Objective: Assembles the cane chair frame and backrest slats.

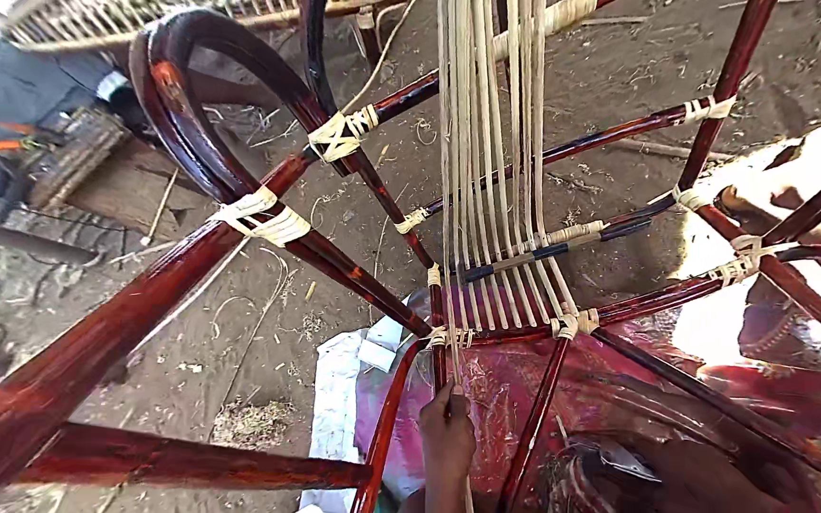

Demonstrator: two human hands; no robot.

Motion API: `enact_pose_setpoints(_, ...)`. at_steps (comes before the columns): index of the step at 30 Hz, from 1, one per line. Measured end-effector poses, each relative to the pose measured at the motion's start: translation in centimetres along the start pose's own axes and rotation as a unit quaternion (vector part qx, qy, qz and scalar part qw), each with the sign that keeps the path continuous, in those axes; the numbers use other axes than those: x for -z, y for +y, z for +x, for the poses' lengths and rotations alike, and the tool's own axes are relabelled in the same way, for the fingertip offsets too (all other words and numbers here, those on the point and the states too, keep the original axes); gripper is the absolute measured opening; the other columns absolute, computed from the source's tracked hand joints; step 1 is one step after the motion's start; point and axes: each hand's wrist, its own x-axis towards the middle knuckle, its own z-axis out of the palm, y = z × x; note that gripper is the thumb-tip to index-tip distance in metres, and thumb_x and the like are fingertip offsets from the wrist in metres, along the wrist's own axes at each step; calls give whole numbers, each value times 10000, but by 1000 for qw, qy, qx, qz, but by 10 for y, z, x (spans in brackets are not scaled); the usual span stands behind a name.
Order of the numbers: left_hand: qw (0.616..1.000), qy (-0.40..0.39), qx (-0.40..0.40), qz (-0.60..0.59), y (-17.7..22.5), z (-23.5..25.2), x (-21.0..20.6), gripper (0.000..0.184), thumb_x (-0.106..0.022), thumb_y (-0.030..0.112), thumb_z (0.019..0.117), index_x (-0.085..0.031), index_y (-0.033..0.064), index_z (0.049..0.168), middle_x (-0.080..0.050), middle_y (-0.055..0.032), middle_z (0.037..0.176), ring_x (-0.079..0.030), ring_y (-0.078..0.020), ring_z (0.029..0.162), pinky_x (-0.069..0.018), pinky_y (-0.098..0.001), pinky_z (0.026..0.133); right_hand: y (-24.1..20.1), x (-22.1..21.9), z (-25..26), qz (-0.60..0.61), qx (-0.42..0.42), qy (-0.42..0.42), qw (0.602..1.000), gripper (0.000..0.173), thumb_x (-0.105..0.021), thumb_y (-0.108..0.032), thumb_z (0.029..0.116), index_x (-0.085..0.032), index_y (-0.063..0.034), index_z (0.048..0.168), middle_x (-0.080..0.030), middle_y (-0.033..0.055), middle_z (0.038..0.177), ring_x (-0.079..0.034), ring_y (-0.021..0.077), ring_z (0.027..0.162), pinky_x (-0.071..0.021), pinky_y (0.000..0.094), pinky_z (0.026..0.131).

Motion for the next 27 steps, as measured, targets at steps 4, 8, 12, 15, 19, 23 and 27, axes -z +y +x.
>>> enact_pose_setpoints(4,1000,13,-16,19,-6,-2,-5,292,-484,86,1065,-661,-57,1249,-548,-8,681,-433,-67,457,-394,-240,418,-15,12,-15,351,86,-57,931,389,-692,-168,872,-580,-92,1236,-659,86,868,-644,223,657,-556,401,585)
enact_pose_setpoints(8,998,13,-25,50,-16,5,-1,294,-493,117,1063,-683,-42,1220,-587,-24,712,-485,-88,499,-438,-267,463,-48,41,-34,553,242,-111,790,457,-669,-70,875,-520,-116,1305,-688,-18,988,-691,126,782,-609,322,666)
enact_pose_setpoints(12,995,17,-51,80,-19,6,-1,279,-508,127,1051,-712,-32,1156,-610,-27,702,-543,-89,532,-494,-272,509,-108,79,-24,731,343,-157,569,640,-657,-44,859,-459,-115,1463,-522,155,1501,-523,427,1359,-511,663,1025)
enact_pose_setpoints(15,989,14,-147,22,-24,1,4,341,-581,245,958,-721,-56,1039,-672,-1,759,-626,-6,686,-549,-211,664,-152,105,-5,782,321,-276,457,508,-602,-122,888,-551,-147,1393,-532,129,1503,-507,352,1393,-504,568,1034)
enact_pose_setpoints(19,969,10,-199,-144,-52,1,1,364,-693,330,959,-625,-22,1020,-693,14,873,-667,15,839,-569,-199,777,-199,119,30,811,229,-338,419,385,-369,-198,964,-575,-85,1268,-655,171,1324,-667,312,1187,-584,471,912)
enact_pose_setpoints(23,981,93,-165,50,-40,-1,-3,242,-683,112,783,-686,-39,973,-685,-41,820,-672,-54,794,-578,-278,759,-218,120,53,847,127,-301,419,384,-292,-195,984,-577,-42,1192,-692,166,1199,-718,289,1037,-599,446,858)
enact_pose_setpoints(27,990,44,-127,30,-29,0,0,145,-598,76,880,-683,47,993,-631,13,710,-609,-76,600,-532,-278,543,-215,122,62,866,86,-274,409,420,-307,-271,1010,-596,-43,1213,-707,163,1171,-733,285,980,-609,448,805)
